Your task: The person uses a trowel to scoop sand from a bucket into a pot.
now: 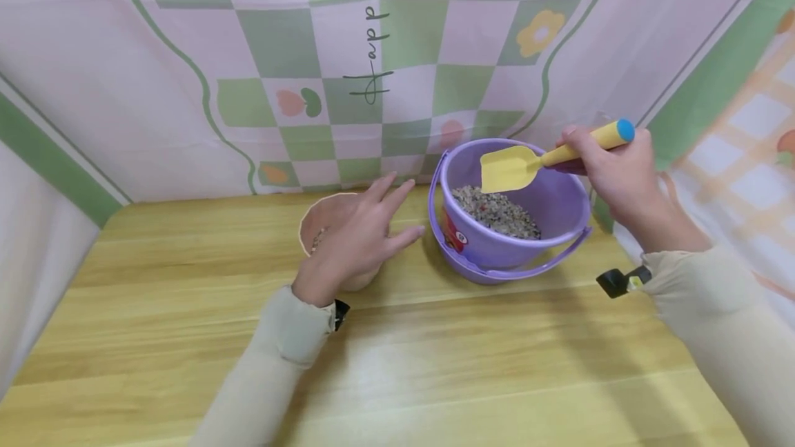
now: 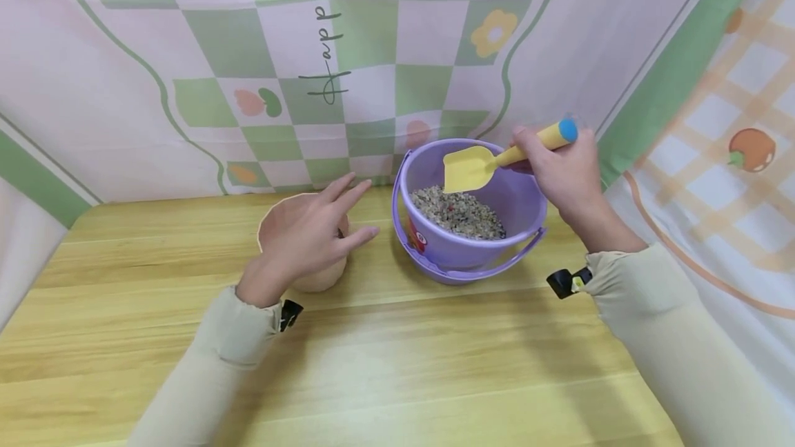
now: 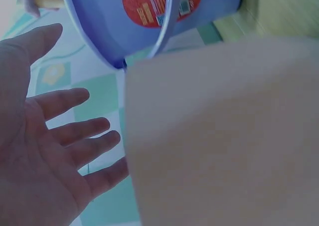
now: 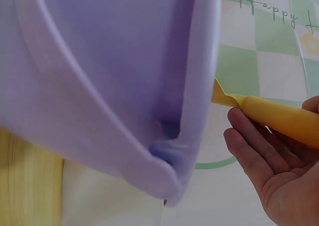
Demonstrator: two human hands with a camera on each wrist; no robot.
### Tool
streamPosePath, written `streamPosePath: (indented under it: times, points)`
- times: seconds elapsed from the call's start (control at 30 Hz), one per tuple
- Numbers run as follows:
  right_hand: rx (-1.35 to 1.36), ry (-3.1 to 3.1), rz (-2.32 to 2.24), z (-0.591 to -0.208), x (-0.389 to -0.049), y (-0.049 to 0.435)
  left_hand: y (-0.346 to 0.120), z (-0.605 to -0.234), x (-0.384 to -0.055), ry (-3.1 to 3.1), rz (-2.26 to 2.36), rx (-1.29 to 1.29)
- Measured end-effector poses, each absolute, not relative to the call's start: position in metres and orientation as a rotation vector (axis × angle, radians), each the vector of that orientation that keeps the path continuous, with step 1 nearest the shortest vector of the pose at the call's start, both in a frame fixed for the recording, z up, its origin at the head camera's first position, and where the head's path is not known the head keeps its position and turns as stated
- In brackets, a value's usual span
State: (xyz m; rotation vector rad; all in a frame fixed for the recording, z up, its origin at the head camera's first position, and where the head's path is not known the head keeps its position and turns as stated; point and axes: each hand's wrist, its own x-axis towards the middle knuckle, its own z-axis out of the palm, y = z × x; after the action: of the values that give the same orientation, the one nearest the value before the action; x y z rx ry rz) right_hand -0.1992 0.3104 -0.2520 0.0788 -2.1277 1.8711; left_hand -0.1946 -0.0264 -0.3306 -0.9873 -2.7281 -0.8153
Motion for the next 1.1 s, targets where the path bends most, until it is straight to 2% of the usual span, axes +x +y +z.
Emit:
streamPosePath:
  times: [0.67,1.1]
  points:
    - [0.0,-2.551,1.052,-0.258,-0.203,0.321,0.023,-0.317,-0.198,-2.804,-0.589,-1.012]
    - [0.196,-2.602,0.783,-0.262,-0.207,0.322,0.045,-0.321,-0.202,-2.855,-0.554,-0.959]
